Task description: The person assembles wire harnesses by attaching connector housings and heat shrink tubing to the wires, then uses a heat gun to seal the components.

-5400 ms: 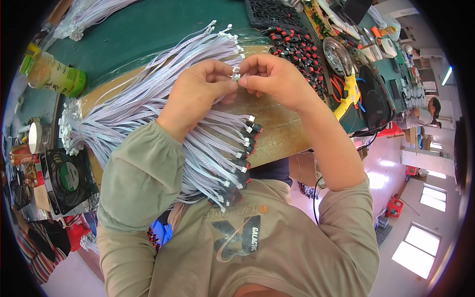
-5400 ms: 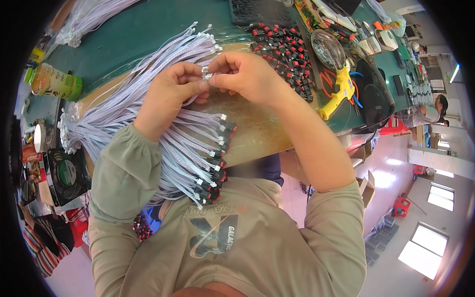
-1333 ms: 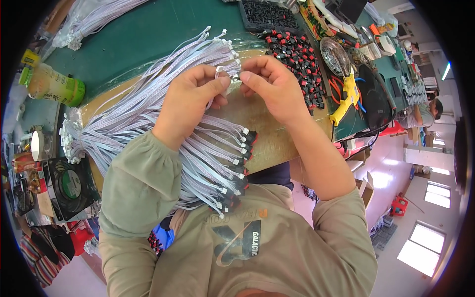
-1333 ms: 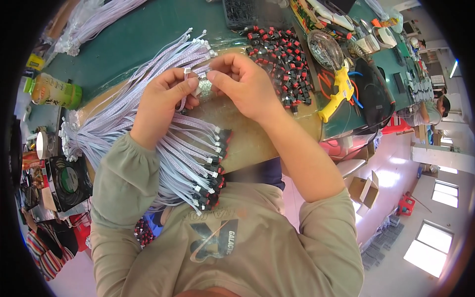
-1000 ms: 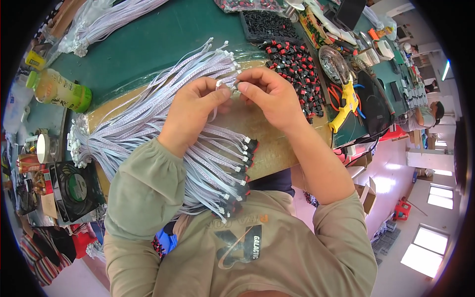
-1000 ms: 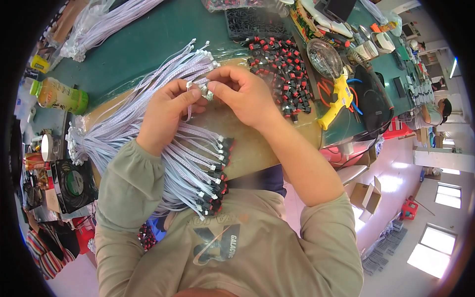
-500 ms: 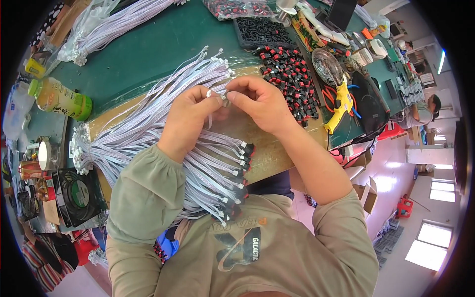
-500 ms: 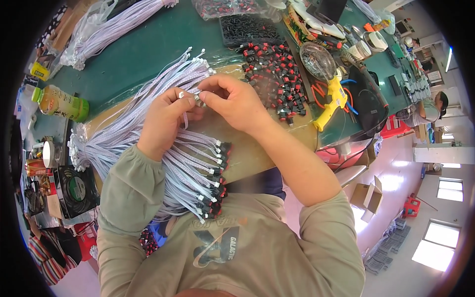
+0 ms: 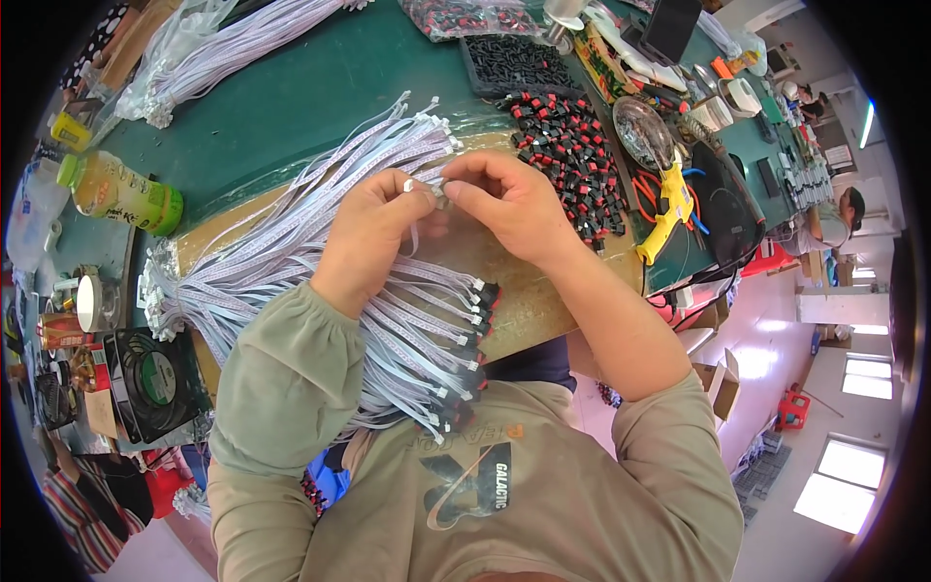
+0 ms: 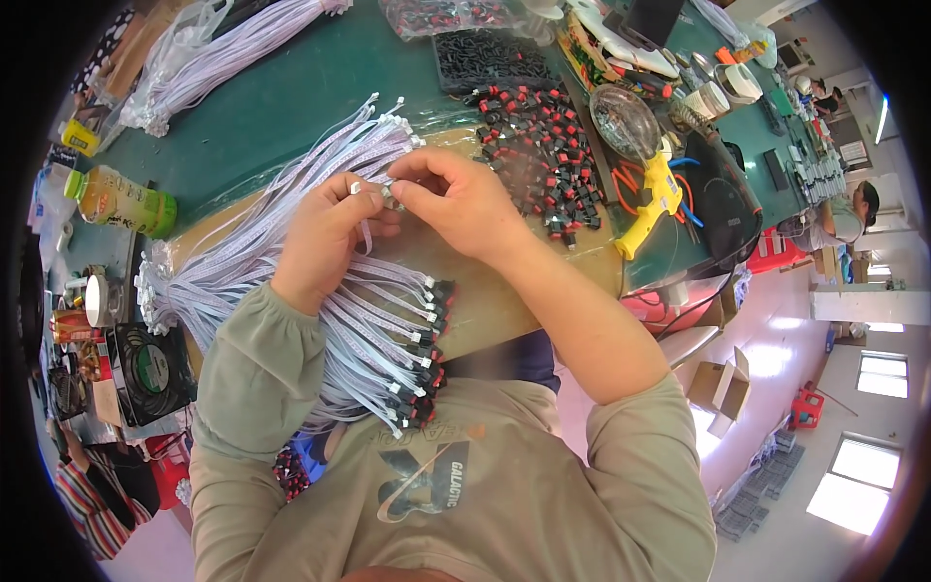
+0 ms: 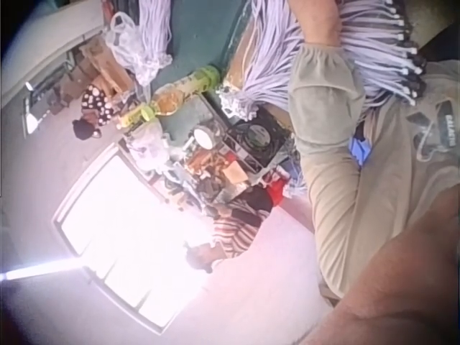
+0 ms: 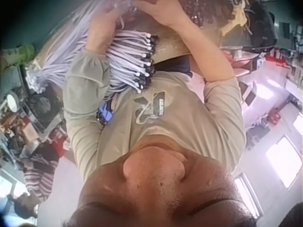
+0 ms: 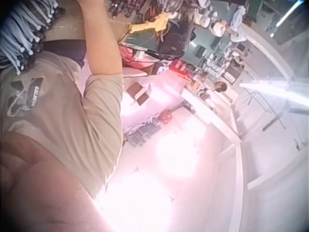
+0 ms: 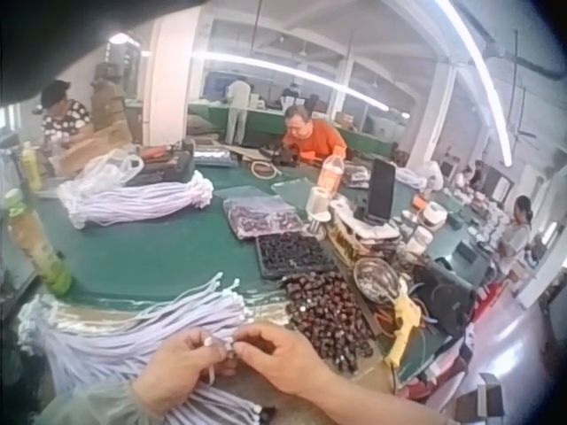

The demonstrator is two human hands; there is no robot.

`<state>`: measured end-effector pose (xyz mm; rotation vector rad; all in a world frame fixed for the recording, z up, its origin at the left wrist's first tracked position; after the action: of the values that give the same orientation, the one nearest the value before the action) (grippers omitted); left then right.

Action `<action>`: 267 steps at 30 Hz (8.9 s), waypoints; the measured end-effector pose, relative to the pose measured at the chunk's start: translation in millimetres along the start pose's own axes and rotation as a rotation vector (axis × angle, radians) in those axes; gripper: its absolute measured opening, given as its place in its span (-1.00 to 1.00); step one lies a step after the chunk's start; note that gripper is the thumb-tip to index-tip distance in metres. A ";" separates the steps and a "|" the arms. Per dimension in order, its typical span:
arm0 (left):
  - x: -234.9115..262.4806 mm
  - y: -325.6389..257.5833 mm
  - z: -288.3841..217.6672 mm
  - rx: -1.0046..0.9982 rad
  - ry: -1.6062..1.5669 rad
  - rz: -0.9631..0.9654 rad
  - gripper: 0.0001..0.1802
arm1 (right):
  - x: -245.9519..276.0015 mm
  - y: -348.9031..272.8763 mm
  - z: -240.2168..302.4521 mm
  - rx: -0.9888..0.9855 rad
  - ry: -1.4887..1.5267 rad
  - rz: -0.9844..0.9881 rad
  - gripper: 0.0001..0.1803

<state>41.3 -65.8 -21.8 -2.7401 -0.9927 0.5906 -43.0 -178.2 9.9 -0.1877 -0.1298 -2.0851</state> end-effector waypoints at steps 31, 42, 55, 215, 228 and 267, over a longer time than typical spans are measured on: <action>1.4 -0.6 -1.3 -0.059 -0.091 -0.043 -0.86 | 255.0 -133.8 -55.6 -0.641 -0.770 -0.791 -0.30; 4.4 0.2 -0.7 -0.018 -0.120 -0.074 -0.88 | 190.4 -115.4 -22.5 -0.024 0.432 -0.773 -0.56; 4.2 3.0 3.5 0.036 -0.143 -0.069 -0.92 | 57.8 -102.7 -23.5 0.087 0.481 -0.200 -0.57; -16.1 -8.0 -9.8 -0.086 0.041 0.175 -0.82 | 95.0 -78.9 2.8 -0.049 -0.200 -0.459 -0.66; -11.8 -5.9 -12.5 -0.245 0.230 0.112 -0.71 | 30.7 -28.1 10.1 -0.047 -0.063 -0.206 -0.73; -17.7 -14.5 -20.6 -0.361 0.475 0.121 -0.84 | 21.0 -41.4 10.6 -0.011 0.006 -0.221 -0.73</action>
<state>29.2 -66.5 6.5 -3.0403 -0.8833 -0.2549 -88.4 -173.7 23.6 -0.1800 -0.1403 -2.3064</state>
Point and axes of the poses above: each hand's wrist, its own y-axis towards the middle knuckle, its own x-axis out of the back of the hand, z = x × y, the point moved 8 cm from there along y, towards the middle knuckle, and after that the axes turned 5 degrees about -z, right-handed, at the moved point
